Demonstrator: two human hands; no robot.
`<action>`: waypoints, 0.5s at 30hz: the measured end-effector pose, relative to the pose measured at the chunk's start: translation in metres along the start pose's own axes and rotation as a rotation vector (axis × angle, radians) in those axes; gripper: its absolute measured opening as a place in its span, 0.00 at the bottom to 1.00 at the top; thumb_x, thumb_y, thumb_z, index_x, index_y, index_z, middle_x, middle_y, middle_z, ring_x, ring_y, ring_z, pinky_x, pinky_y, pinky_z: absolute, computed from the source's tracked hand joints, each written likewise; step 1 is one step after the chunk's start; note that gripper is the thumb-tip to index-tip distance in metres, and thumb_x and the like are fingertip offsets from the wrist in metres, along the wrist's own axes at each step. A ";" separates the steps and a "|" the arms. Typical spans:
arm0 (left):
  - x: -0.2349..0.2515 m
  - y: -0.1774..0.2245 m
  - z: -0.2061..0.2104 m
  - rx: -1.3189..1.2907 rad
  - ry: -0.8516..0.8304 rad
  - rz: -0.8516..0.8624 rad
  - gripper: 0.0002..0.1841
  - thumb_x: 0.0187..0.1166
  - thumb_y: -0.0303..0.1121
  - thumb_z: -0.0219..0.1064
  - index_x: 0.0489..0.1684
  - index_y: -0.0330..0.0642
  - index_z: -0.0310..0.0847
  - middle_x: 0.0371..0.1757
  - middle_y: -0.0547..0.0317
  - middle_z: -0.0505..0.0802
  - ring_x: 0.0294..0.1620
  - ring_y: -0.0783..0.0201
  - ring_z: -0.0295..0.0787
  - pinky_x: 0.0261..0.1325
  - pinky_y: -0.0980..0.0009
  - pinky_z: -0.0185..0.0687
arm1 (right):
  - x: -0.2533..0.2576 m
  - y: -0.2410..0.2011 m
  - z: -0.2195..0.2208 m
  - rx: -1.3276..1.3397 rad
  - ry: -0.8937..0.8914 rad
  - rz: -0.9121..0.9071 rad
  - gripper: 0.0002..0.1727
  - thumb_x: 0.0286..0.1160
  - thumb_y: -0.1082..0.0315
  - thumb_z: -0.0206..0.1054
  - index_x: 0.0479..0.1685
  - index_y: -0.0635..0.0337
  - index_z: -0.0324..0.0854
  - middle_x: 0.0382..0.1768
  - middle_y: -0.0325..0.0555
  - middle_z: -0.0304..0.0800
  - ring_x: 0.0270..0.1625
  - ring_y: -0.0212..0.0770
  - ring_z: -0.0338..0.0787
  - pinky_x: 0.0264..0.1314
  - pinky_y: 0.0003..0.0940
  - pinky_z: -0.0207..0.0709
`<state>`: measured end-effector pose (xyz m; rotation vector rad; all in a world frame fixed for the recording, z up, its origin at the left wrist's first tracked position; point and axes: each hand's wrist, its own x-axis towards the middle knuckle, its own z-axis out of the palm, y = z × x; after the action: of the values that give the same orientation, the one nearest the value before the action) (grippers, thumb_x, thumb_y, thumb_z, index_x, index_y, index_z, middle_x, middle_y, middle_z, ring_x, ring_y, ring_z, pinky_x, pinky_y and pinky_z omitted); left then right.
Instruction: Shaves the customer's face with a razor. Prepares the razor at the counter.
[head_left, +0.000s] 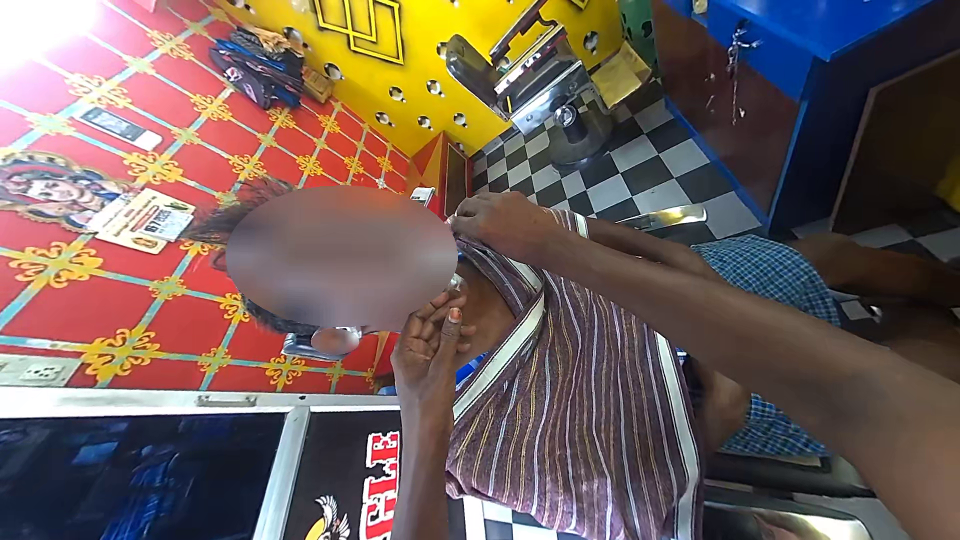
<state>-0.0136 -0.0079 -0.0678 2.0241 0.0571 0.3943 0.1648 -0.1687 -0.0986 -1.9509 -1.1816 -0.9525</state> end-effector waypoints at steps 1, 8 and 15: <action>0.000 0.000 0.000 0.000 0.005 -0.002 0.15 0.85 0.27 0.63 0.66 0.39 0.83 0.57 0.50 0.94 0.43 0.55 0.95 0.40 0.67 0.93 | 0.000 -0.001 -0.002 0.003 0.016 0.013 0.11 0.77 0.80 0.63 0.48 0.63 0.91 0.46 0.54 0.92 0.50 0.54 0.93 0.47 0.46 0.87; 0.000 0.002 0.002 -0.002 0.018 -0.015 0.15 0.84 0.25 0.63 0.66 0.38 0.83 0.55 0.51 0.94 0.43 0.57 0.95 0.40 0.68 0.93 | -0.001 0.001 -0.011 0.089 0.298 0.072 0.10 0.81 0.75 0.65 0.48 0.60 0.93 0.46 0.52 0.95 0.49 0.49 0.96 0.48 0.40 0.88; -0.018 0.026 -0.008 0.489 0.296 0.598 0.10 0.77 0.29 0.69 0.48 0.31 0.86 0.42 0.60 0.93 0.38 0.77 0.90 0.44 0.80 0.89 | -0.013 -0.030 -0.060 0.928 -0.203 0.309 0.06 0.79 0.71 0.70 0.43 0.63 0.91 0.35 0.41 0.92 0.33 0.29 0.88 0.38 0.27 0.82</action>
<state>-0.0362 -0.0171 -0.0467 2.4247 -0.3040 1.1481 0.1182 -0.2124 -0.0734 -1.3976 -1.0984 0.0058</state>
